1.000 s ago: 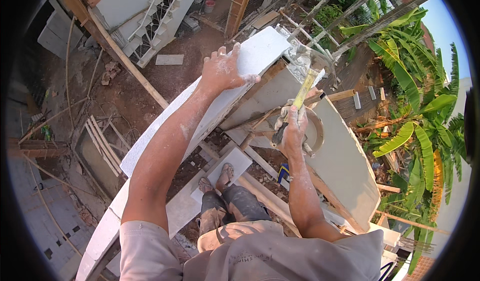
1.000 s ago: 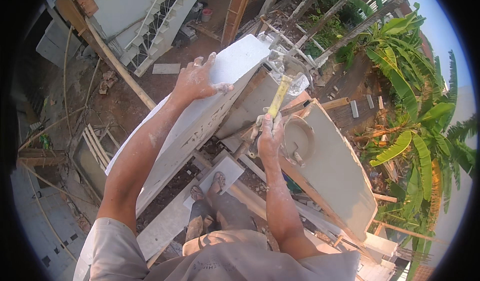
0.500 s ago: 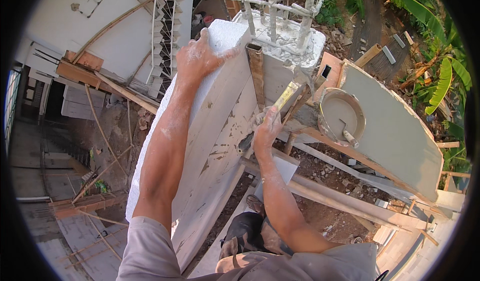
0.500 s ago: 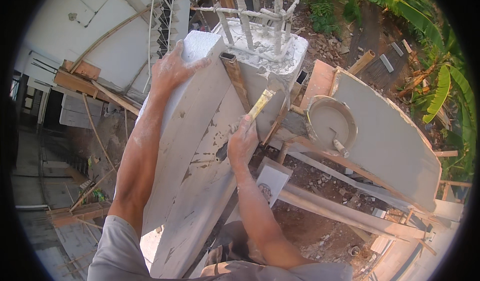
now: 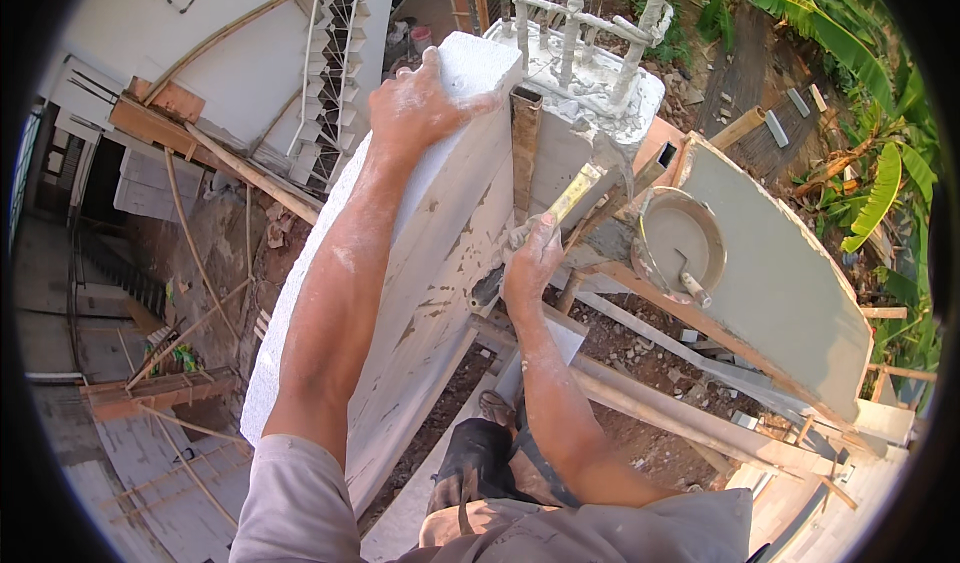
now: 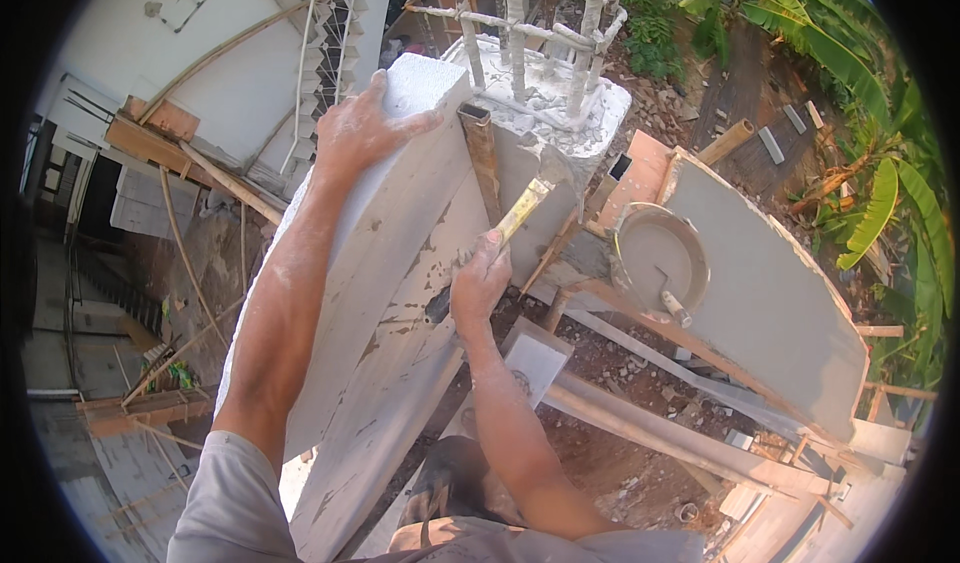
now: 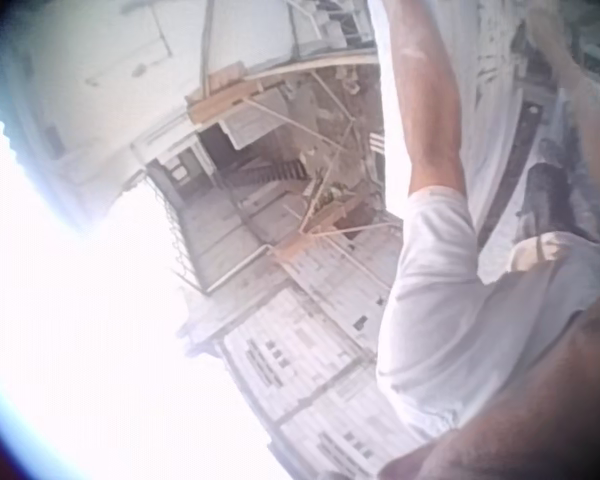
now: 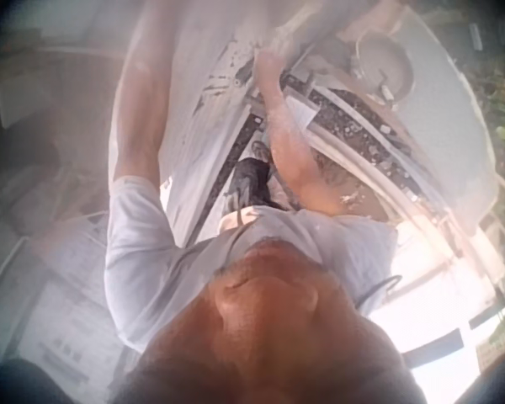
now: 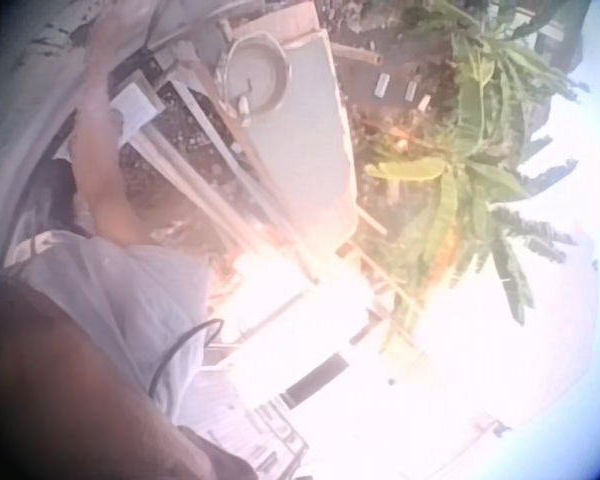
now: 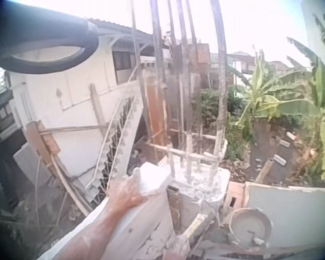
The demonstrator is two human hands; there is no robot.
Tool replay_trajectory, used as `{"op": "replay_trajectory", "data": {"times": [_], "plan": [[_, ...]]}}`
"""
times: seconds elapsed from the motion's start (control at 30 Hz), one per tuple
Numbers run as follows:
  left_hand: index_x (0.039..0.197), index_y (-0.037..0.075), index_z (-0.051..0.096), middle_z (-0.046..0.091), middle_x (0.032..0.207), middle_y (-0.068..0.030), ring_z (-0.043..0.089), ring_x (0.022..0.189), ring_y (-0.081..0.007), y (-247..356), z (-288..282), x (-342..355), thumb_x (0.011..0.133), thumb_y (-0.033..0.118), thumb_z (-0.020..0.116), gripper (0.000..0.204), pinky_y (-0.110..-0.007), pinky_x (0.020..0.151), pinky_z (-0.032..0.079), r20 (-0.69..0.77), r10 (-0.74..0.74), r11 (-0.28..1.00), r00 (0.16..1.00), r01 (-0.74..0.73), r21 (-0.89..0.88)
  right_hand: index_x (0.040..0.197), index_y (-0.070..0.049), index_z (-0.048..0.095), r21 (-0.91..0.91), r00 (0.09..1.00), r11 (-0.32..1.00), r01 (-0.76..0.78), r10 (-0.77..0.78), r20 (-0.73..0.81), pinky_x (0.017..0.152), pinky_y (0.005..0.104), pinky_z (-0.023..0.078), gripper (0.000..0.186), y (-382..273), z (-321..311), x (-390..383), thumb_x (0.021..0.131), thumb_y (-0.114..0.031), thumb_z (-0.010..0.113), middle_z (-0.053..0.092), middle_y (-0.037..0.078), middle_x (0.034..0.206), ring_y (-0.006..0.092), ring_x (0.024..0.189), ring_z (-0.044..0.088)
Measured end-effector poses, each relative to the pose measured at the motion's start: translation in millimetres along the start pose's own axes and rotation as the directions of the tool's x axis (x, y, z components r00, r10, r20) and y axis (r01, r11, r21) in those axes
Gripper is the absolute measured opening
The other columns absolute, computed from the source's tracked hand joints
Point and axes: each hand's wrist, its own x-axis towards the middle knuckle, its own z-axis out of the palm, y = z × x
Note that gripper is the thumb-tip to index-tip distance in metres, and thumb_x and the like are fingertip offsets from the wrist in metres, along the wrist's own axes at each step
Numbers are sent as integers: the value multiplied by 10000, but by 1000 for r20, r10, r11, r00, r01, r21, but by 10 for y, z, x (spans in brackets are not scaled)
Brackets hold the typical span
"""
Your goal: The person applies mortar to a white block and a wall section using a trowel, then places the block onto the wall and taps it into position. The person repeats this process with additional blocks.
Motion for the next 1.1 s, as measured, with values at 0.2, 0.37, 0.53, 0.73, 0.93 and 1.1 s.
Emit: {"op": "replay_trajectory", "data": {"times": [0.2,0.37,0.53,0.73,0.93,1.1], "plan": [[1316,9,551,700,1008,-241,701,943,-347,-6,8,8,616,834,651,1087,-442,835,538,-66,12,998,998,-7,69,890,29,558,-65,939,970,-233,242,244,542,331,446,421,-69,-35,25,1054,-341,440,505,30,647,132,606,523],[1312,-19,552,701,959,-241,706,931,-337,-25,46,-3,620,843,643,1109,-417,790,552,-93,45,998,995,-40,54,924,13,533,-162,974,985,-63,97,207,503,317,415,376,-253,-127,79,1060,-325,439,489,20,686,105,556,464],[1391,-13,489,669,1069,-260,686,991,-377,-17,39,-58,621,862,631,1175,-434,836,549,-76,7,998,997,-12,-56,877,-55,509,-40,971,986,-160,165,175,422,286,391,355,-663,-196,-222,1047,-365,470,456,-6,672,89,500,419],[1521,88,339,413,1461,-299,482,1308,-441,-286,-299,-328,650,866,612,1199,-492,1069,425,-74,-108,886,991,62,-460,927,-32,543,-445,922,878,177,11,387,450,257,375,354,-1709,-401,-153,1041,-363,494,457,-11,672,77,542,431],[1503,85,368,407,1468,-301,458,1337,-423,-957,-819,-1677,591,889,634,1244,-510,1078,408,175,-103,990,979,118,-80,1263,14,611,-462,473,157,873,-41,880,690,302,470,344,-2812,1035,302,976,-160,536,674,110,869,151,739,592],[1437,41,456,568,1247,-264,576,1139,-387,-955,-814,-2216,551,731,759,1163,-462,954,468,45,-104,977,994,110,-183,1277,-63,619,-274,363,-325,905,257,896,941,448,509,392,-2612,2179,231,914,-141,494,679,201,1154,362,1097,643]]}}
